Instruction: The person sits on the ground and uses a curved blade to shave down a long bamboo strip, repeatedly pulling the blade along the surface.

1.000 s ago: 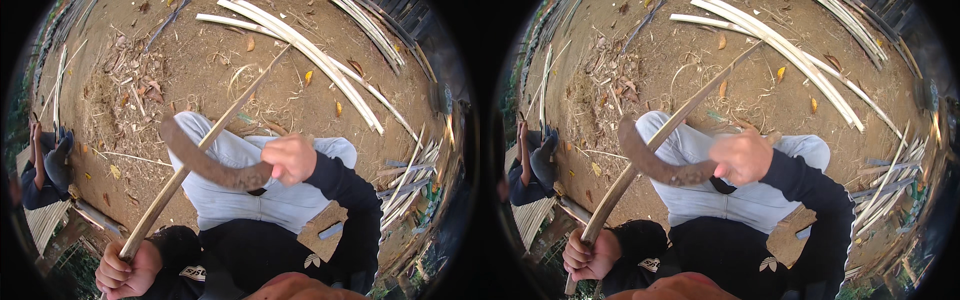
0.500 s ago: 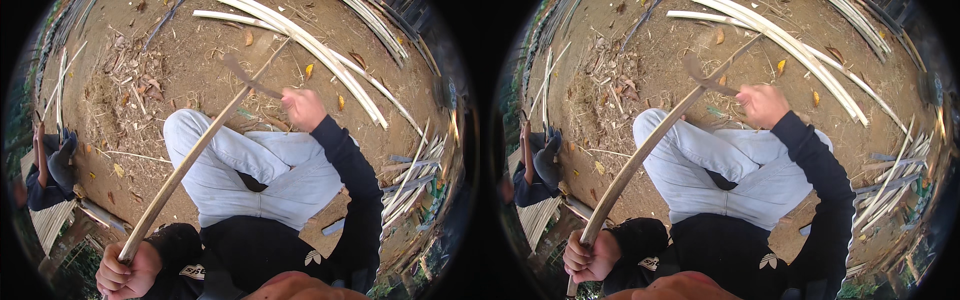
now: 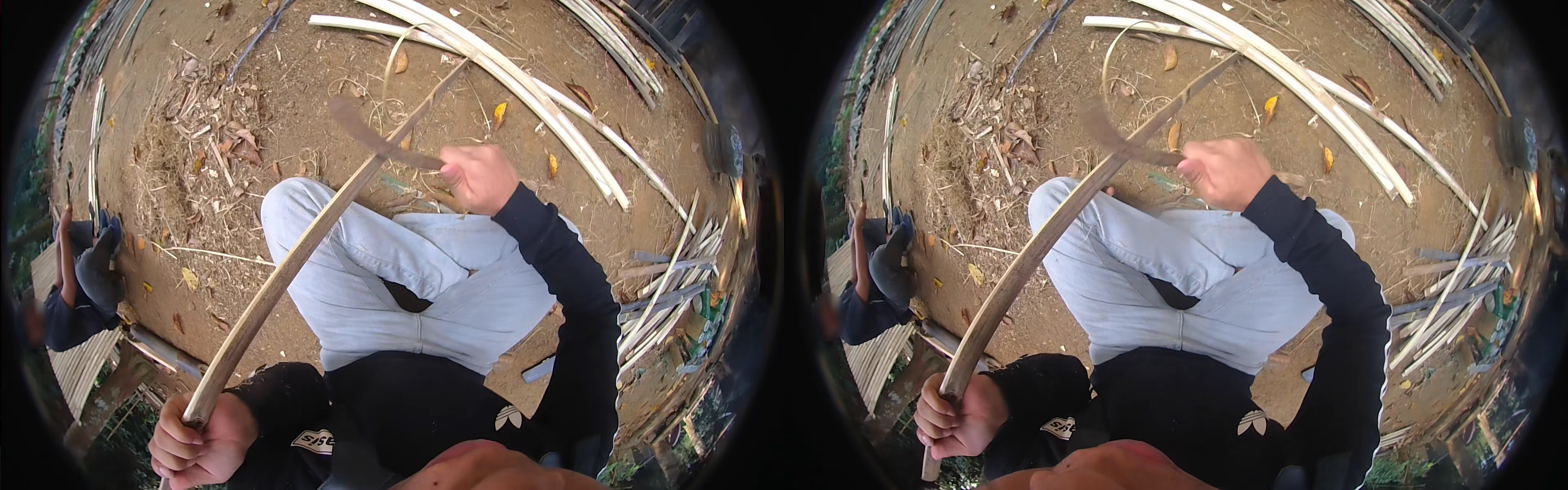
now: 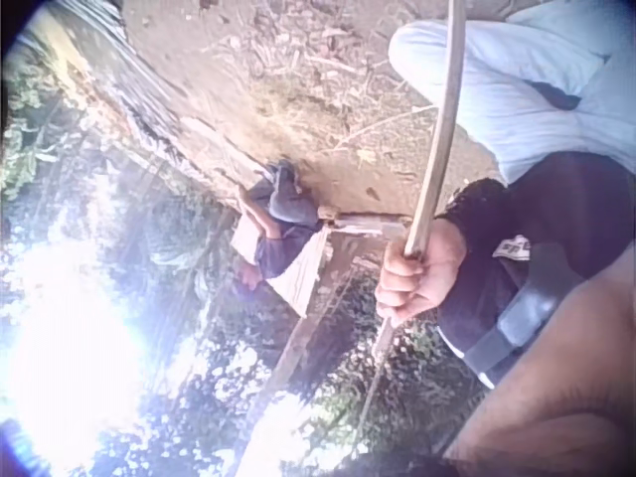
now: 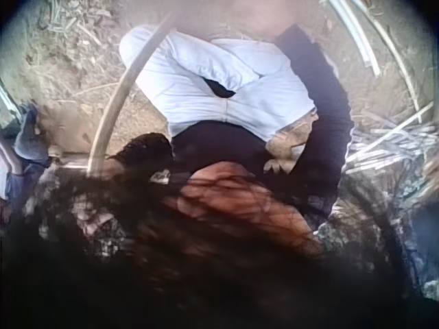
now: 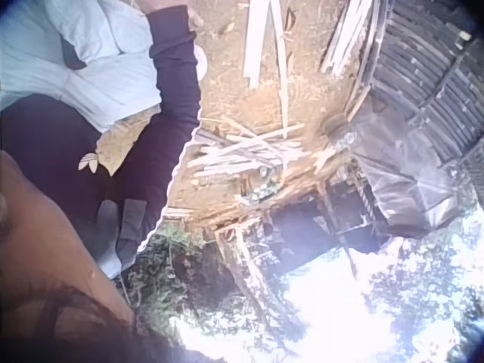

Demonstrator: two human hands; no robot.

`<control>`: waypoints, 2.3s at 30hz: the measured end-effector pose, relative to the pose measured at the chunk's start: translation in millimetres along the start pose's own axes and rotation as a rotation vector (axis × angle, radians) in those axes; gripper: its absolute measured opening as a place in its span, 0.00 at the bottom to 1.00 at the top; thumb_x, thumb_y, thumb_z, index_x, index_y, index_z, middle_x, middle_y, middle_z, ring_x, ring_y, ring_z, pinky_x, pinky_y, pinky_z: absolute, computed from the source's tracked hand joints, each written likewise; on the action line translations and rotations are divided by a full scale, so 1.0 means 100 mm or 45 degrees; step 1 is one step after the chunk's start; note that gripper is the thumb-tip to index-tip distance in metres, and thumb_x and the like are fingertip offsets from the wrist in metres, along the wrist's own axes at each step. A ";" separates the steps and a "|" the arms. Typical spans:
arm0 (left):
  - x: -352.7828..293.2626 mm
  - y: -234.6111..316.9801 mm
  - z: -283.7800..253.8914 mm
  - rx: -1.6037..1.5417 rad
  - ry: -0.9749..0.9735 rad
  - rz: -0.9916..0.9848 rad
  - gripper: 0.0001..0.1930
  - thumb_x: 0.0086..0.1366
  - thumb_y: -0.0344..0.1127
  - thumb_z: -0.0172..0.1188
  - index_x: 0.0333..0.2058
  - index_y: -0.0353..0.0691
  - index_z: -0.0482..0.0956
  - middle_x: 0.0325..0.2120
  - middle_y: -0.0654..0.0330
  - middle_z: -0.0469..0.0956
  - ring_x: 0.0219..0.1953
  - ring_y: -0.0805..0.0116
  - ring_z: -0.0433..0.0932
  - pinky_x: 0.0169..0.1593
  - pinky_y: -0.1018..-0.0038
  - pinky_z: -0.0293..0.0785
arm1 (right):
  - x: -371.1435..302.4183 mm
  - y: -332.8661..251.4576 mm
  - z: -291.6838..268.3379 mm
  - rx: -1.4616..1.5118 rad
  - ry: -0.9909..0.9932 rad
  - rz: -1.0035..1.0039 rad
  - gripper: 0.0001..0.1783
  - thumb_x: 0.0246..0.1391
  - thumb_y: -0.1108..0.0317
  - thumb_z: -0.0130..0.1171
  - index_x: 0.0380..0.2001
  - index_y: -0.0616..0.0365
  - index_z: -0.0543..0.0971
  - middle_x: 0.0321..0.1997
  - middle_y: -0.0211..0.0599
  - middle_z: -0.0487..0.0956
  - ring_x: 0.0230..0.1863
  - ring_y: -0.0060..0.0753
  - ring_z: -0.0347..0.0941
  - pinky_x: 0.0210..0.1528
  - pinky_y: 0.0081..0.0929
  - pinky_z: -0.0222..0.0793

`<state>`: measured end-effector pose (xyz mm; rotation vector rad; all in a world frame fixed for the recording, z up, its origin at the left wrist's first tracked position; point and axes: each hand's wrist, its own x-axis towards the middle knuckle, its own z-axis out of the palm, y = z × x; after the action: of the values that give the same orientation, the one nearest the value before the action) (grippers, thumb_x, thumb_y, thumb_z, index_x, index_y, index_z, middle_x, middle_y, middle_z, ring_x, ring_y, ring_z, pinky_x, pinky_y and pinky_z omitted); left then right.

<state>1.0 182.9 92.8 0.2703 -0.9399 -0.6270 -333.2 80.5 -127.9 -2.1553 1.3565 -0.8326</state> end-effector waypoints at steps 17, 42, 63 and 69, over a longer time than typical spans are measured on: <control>0.21 -0.02 -0.02 0.067 -0.043 -0.012 0.14 0.58 0.35 0.49 0.15 0.46 0.61 0.09 0.73 0.59 0.12 0.80 0.56 0.23 0.82 0.57 | 0.07 0.49 0.31 0.205 -0.020 0.154 0.29 0.64 0.45 0.34 0.25 0.55 0.74 0.18 0.46 0.73 0.24 0.55 0.73 0.26 0.45 0.68; 0.34 -0.13 -0.33 -0.068 -0.055 -0.110 0.12 0.58 0.37 0.49 0.18 0.43 0.62 0.12 0.71 0.58 0.16 0.77 0.57 0.26 0.78 0.58 | -0.05 1.22 0.24 -0.249 0.056 0.672 0.30 0.64 0.43 0.30 0.26 0.55 0.72 0.18 0.49 0.74 0.25 0.57 0.73 0.26 0.48 0.68; 0.80 -1.01 -3.12 0.187 0.842 -0.254 0.24 0.69 0.54 0.37 0.20 0.44 0.63 0.12 0.66 0.57 0.14 0.70 0.57 0.21 0.72 0.57 | 0.02 1.56 0.41 -0.331 -0.101 0.586 0.27 0.63 0.43 0.34 0.29 0.53 0.73 0.22 0.46 0.77 0.27 0.54 0.76 0.29 0.49 0.71; 0.91 -1.06 -3.33 0.246 0.812 -0.270 0.24 0.69 0.53 0.36 0.19 0.44 0.62 0.11 0.65 0.57 0.14 0.70 0.58 0.20 0.71 0.58 | 0.02 1.07 0.49 -0.295 -0.218 0.336 0.27 0.63 0.43 0.33 0.28 0.54 0.70 0.22 0.46 0.76 0.27 0.54 0.74 0.28 0.49 0.70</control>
<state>272.4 27.2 -87.6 0.7033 -0.3558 -0.5901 -366.0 38.3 -232.9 -2.0945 1.6668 -0.3976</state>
